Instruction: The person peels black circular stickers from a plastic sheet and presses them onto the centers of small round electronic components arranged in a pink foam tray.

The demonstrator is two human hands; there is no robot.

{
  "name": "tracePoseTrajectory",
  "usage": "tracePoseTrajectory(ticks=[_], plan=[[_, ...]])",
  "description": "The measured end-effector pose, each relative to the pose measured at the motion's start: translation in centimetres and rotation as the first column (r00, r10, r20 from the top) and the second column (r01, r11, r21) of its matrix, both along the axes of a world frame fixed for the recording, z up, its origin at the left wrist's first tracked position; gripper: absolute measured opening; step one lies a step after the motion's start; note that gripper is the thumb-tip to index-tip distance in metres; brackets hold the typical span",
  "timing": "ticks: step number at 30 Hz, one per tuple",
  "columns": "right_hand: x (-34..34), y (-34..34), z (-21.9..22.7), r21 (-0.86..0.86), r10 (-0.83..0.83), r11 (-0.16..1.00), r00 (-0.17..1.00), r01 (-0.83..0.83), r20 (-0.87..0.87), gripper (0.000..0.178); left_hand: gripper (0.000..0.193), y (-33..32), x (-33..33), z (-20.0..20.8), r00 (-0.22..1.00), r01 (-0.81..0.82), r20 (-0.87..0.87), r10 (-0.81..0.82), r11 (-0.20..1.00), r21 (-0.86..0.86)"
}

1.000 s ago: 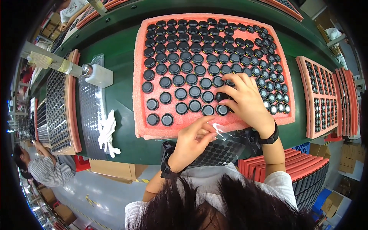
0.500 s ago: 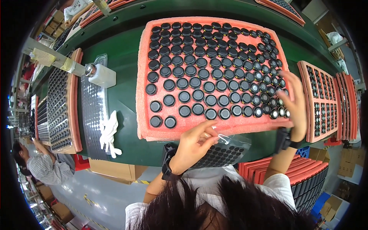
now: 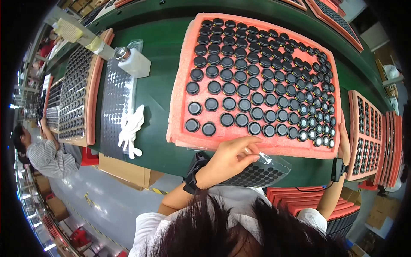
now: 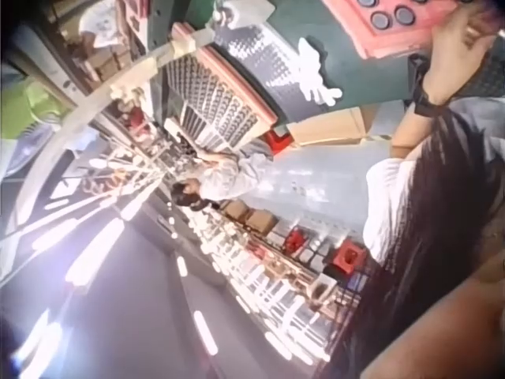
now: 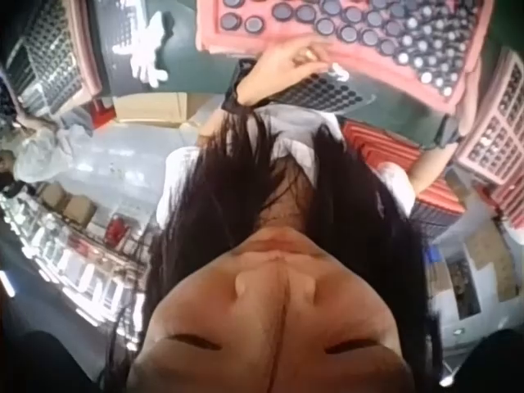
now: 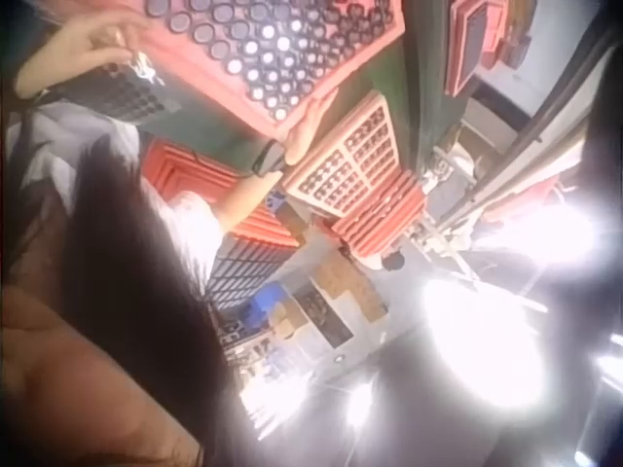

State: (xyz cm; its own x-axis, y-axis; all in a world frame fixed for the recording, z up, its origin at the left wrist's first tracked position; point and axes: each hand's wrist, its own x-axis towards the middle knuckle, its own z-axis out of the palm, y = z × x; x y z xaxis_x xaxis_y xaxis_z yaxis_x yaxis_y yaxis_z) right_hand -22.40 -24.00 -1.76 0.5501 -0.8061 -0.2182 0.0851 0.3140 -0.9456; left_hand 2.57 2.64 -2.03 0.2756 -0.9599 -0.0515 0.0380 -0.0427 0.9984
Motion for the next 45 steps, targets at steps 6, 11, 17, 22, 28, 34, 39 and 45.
tracePoseTrajectory(ticks=[6,11,17,22,28,34,39,45], plan=[[-3.0,-2.9,-1.7,0.206,0.067,0.978,0.985,-0.034,-0.158,0.058,0.033,0.1,0.3,0.3,1.0,0.016,0.021,-0.016,1.0,-0.011],[-3.4,-3.6,-2.1,0.161,0.152,0.98,0.961,-0.116,-0.233,0.061,0.031,0.1,0.4,0.5,0.999,-0.021,0.036,0.022,1.0,-0.023],[-2.5,-1.3,-0.5,-0.021,0.149,0.987,0.965,-0.157,-0.214,0.065,0.029,0.3,0.1,1.6,0.996,-0.051,-0.072,0.056,0.996,0.073],[-3.4,-2.6,-2.4,-0.051,0.176,0.98,0.962,-0.191,-0.209,0.068,0.027,-0.3,-1.2,0.0,0.99,-0.131,-0.036,0.135,0.987,0.098],[-4.1,-4.0,-3.6,-0.102,0.25,0.957,0.949,-0.273,-0.194,0.07,0.024,-0.7,-2.1,0.3,0.973,-0.227,-0.012,0.228,0.972,0.062],[-3.6,-4.3,-3.1,-0.148,0.276,0.936,0.927,-0.319,-0.255,0.069,0.024,-0.9,-2.4,0.8,0.96,-0.276,-0.001,0.278,0.954,0.118],[-4.0,-5.0,-3.1,-0.47,0.139,0.782,0.85,-0.408,-0.508,0.065,0.024,-1.2,-3.0,0.6,0.96,-0.267,-0.057,0.274,0.958,0.108],[-1.7,0.7,4.9,-0.772,-0.19,0.462,0.801,-0.437,-0.567,0.061,0.024,-2.0,-3.9,1.2,0.977,-0.214,0.037,0.211,0.974,0.077]])
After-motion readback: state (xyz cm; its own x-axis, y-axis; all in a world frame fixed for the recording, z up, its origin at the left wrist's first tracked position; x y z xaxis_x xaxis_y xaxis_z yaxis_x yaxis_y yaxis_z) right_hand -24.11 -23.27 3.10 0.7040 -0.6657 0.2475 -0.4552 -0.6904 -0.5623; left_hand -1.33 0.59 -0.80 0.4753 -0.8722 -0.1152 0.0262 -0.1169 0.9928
